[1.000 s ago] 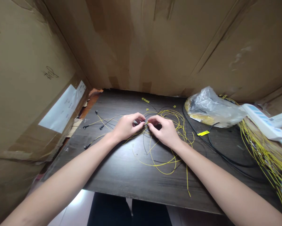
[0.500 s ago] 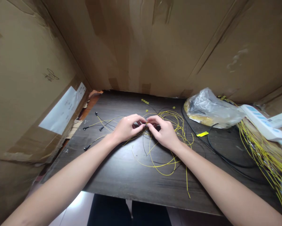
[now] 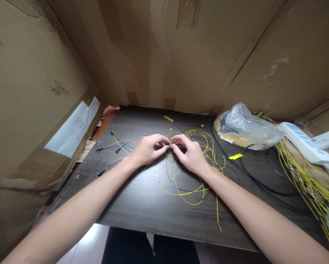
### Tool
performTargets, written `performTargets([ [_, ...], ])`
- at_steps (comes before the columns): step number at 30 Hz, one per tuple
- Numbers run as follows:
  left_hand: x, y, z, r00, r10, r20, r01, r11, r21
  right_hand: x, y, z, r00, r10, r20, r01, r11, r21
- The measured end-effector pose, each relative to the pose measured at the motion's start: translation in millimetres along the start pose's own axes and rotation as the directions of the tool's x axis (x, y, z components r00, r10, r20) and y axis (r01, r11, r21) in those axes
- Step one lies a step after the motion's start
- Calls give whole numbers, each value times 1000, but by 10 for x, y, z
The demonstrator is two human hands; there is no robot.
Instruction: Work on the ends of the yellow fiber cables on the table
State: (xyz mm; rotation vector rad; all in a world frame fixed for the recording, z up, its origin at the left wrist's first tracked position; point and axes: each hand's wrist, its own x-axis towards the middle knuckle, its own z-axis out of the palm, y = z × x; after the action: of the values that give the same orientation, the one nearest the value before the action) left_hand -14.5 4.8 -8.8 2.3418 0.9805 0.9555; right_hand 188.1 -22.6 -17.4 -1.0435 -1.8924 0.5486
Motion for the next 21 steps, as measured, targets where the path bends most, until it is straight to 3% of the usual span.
performTargets([
  [21,-13,19,29,1000,-12,-3,12,1000,-9,7,-34,3,996,-52,67,55,998,-34],
])
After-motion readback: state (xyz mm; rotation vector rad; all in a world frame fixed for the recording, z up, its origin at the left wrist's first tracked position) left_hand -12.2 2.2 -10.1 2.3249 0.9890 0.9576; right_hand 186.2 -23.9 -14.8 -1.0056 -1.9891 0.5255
